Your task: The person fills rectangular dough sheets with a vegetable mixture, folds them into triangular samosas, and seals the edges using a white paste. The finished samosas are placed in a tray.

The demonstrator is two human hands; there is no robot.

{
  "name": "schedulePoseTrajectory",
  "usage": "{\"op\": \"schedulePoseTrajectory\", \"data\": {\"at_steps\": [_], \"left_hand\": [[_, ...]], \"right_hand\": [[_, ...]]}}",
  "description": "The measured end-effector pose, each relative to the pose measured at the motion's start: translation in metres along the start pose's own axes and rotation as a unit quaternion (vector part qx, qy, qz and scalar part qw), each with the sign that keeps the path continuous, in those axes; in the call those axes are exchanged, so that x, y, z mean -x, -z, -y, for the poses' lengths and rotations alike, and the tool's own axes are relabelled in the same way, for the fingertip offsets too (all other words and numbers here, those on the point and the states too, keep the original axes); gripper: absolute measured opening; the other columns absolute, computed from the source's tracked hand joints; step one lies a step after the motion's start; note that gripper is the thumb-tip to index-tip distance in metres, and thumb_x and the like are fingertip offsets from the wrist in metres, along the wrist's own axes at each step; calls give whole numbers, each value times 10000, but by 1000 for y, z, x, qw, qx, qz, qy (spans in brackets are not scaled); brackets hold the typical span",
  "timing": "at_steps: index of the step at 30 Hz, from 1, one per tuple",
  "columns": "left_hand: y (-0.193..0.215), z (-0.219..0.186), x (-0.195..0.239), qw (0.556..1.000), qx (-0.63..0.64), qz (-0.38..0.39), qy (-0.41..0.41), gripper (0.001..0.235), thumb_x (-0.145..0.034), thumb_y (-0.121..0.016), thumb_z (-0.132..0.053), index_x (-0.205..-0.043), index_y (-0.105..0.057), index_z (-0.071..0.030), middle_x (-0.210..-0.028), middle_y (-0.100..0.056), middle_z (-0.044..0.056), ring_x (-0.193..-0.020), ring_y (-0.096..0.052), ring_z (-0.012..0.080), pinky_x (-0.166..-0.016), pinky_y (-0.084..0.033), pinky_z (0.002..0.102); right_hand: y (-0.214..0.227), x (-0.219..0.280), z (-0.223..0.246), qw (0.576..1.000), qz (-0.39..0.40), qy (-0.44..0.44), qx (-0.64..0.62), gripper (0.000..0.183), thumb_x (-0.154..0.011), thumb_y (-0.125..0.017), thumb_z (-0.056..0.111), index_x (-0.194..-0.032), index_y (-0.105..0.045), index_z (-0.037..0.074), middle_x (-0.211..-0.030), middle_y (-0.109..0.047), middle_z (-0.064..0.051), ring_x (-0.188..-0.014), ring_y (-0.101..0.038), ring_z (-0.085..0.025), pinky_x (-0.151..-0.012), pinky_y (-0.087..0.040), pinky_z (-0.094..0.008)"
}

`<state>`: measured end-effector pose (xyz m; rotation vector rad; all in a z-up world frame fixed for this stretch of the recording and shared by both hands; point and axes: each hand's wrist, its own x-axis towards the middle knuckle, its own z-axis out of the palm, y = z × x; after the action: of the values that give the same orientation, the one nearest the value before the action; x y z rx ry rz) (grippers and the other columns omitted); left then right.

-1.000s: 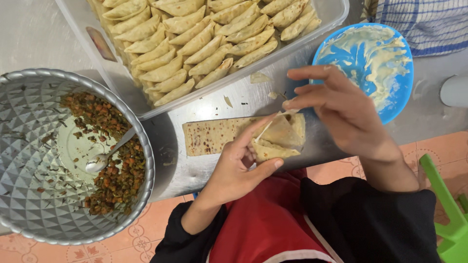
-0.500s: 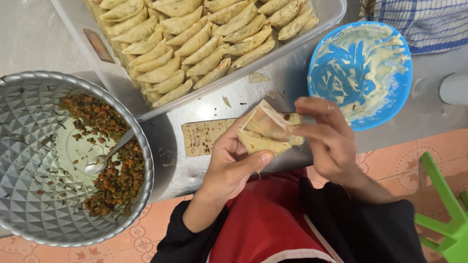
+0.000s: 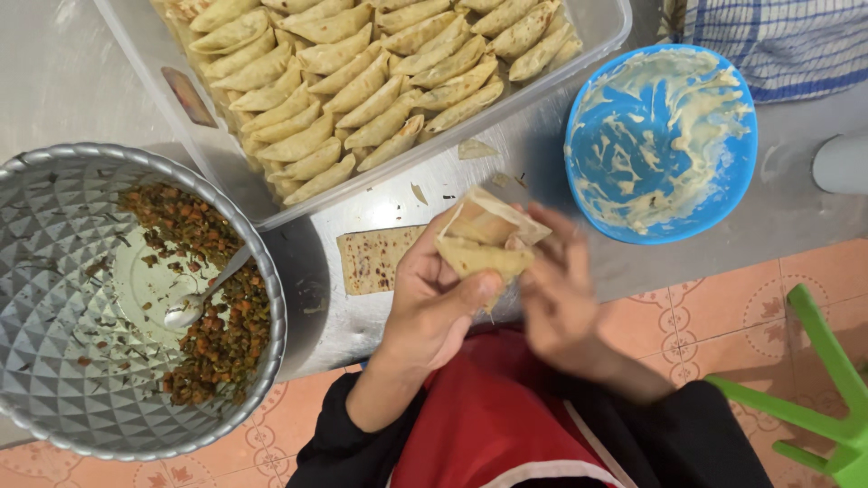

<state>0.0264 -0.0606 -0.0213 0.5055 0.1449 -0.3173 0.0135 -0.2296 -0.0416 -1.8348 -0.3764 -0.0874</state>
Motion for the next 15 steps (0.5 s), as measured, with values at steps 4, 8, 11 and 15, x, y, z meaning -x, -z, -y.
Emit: {"op": "schedulePoseTrajectory", "data": {"at_steps": [4,8,11,15], "left_hand": [[-1,6,-4,999,13,-26,-16,662,-951,-680,114,-1544,-394,45,-1446,-603,247,-1337,-621,294,-1172,-507,409],[2,1,1,996,-61,-6,-65,659,-962,-661,171,-1548,-400,23,-1386,-636,245,-1322,-638,298,-1166,-527,424],[3,-3,5,991,-116,-17,-71,695,-933,-667,196,-1551,-400,25,-1376,-643,220,-1291,-644,266,-1131,-524,394],[5,5,7,985,-161,-8,-55,664,-939,-664,162,-1538,-404,38,-1445,-618,164,-1309,-634,190,-1135,-512,330]], "right_hand": [[-29,21,6,999,20,1,27,543,-869,-440,-240,-1347,-573,-17,-1570,-264,-291,-1480,-399,-463,-1223,-379,-529],[-10,15,11,993,89,82,-10,344,-869,-599,-187,-1125,-654,36,-1551,-245,-281,-1488,-274,-511,-1211,-293,-548],[15,-2,12,970,84,28,-227,320,-902,-620,-149,-1065,-731,103,-1556,-357,-174,-1514,-416,-401,-1184,-484,-500],[18,-11,-2,960,-56,-82,-262,466,-947,-606,-129,-1380,-524,22,-1416,-534,-161,-1309,-600,-285,-1122,-535,-440]]}}
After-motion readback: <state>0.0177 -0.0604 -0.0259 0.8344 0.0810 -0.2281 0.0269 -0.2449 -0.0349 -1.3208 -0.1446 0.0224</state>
